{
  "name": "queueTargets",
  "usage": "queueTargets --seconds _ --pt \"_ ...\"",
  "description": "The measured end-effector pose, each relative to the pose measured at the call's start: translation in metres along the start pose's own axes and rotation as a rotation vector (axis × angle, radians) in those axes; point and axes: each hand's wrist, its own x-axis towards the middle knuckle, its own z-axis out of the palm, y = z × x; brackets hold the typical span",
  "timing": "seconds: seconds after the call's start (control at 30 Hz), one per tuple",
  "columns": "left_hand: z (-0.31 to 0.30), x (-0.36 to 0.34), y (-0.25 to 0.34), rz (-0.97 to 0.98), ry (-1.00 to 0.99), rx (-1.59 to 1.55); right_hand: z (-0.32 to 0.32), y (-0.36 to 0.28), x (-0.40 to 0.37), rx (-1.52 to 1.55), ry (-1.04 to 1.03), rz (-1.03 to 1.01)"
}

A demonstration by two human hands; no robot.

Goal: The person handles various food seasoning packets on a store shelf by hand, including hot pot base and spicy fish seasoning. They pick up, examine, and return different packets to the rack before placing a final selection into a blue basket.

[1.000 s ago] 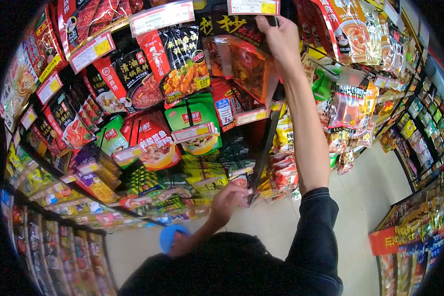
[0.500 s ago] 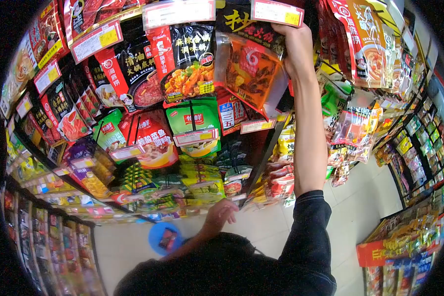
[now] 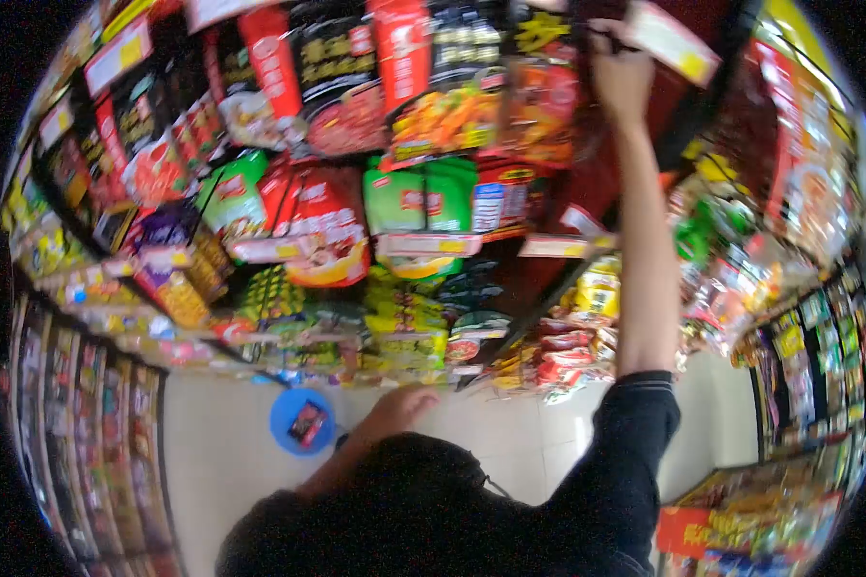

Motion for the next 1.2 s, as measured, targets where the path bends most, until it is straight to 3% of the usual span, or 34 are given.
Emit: queueTargets --seconds 0.03,0.07,0.13,0.2,0.23,0.27,0.3,0.33,0.37,0.4,0.47,0.5,0.53,0.57,0.6,0.63,0.67,0.73,0.77,0.8,0.87,0.93,1.03,1.13,1.17,1.2 --pt "0.003 -0.011 -0.050 -0.079 0.041 0.096 -0.002 -0.006 0.005 -0.170 0.009 -0.158" --pt "0.007 -0.028 -0.109 -0.166 0.081 0.191 -0.002 -0.018 0.000 -0.438 0.013 -0.170" --pt "0.013 -0.083 -0.216 -0.548 0.123 0.468 -0.014 -0.039 -0.009 -0.452 -0.179 -0.037" --pt "0.030 -0.159 -0.304 -1.096 -0.180 0.494 -0.041 -0.050 -0.029 -0.338 -0.372 -0.092" --pt "0.031 -0.189 -0.308 -1.100 -0.219 0.409 -0.055 -0.111 -0.059 -0.351 -0.264 -0.092" --pt "0.035 -0.205 -0.310 -1.089 -0.253 0.320 -0.074 -0.154 -0.080 -0.353 -0.361 0.042" --pt "0.044 -0.214 -0.311 -1.067 -0.284 0.225 -0.088 -0.183 -0.105 -0.181 -0.360 0.118" --pt "0.054 -0.223 -0.311 -1.039 -0.319 0.133 -0.088 -0.224 -0.135 0.177 -0.203 0.385" --pt "0.060 -0.237 -0.310 -1.009 -0.361 0.051 -0.108 -0.217 -0.174 0.144 -0.190 0.345" --pt "0.069 -0.253 -0.313 -1.027 -0.352 0.026 -0.124 -0.210 -0.205 0.203 -0.342 0.104" --pt "0.099 -0.284 -0.320 -1.190 -0.261 0.143 -0.087 -0.265 -0.238 1.189 -0.746 0.354" --pt "0.107 -0.293 -0.325 -1.250 -0.220 0.161 -0.072 -0.283 -0.255 1.315 -0.916 0.521" --pt "0.105 -0.299 -0.328 -1.282 -0.200 0.121 -0.053 -0.298 -0.279 1.361 -1.027 0.644" --pt "0.103 -0.304 -0.331 -1.314 -0.179 0.082 -0.036 -0.324 -0.288 1.007 -1.229 0.641" --pt "0.089 -0.303 -0.324 -1.327 -0.165 0.025 -0.010 -0.341 -0.303 0.959 -1.363 0.630" --pt "0.074 -0.302 -0.316 -1.341 -0.150 -0.031 0.013 -0.354 -0.324 0.967 -1.340 0.633" --pt "0.086 -0.325 -0.347 -1.223 -0.109 -0.055 0.035 -0.365 -0.345 0.973 -1.312 0.638" --pt "0.096 -0.360 -0.390 -0.982 -0.042 -0.105 0.087 -0.380 -0.379 1.382 -1.077 1.163" --pt "0.083 -0.363 -0.385 -0.794 0.054 -0.187 0.116 -0.389 -0.380 1.357 -1.017 1.244" --pt "0.070 -0.362 -0.380 -0.837 0.055 -0.198 0.147 -0.396 -0.377 1.327 -0.954 1.321" --pt "0.046 -0.361 -0.370 -0.991 0.006 -0.182 0.210 -0.404 -0.388 1.587 -0.639 1.611" --pt "0.021 -0.359 -0.369 -1.030 -0.026 -0.174 0.265 -0.415 -0.399 1.516 -0.550 1.742" --pt "-0.010 -0.362 -0.376 -1.041 -0.058 -0.159 0.320 -0.431 -0.393 1.531 -0.347 2.098" --pt "-0.040 -0.378 -0.384 -1.052 -0.089 -0.139 0.337 -0.438 -0.391 1.777 -0.274 1.854" --pt "-0.049 -0.385 -0.387 -1.060 -0.100 -0.128 0.339 -0.436 -0.390 1.941 -0.278 1.826" --pt "-0.056 -0.392 -0.390 -1.069 -0.112 -0.126 0.339 -0.440 -0.394 1.874 -0.268 1.849"
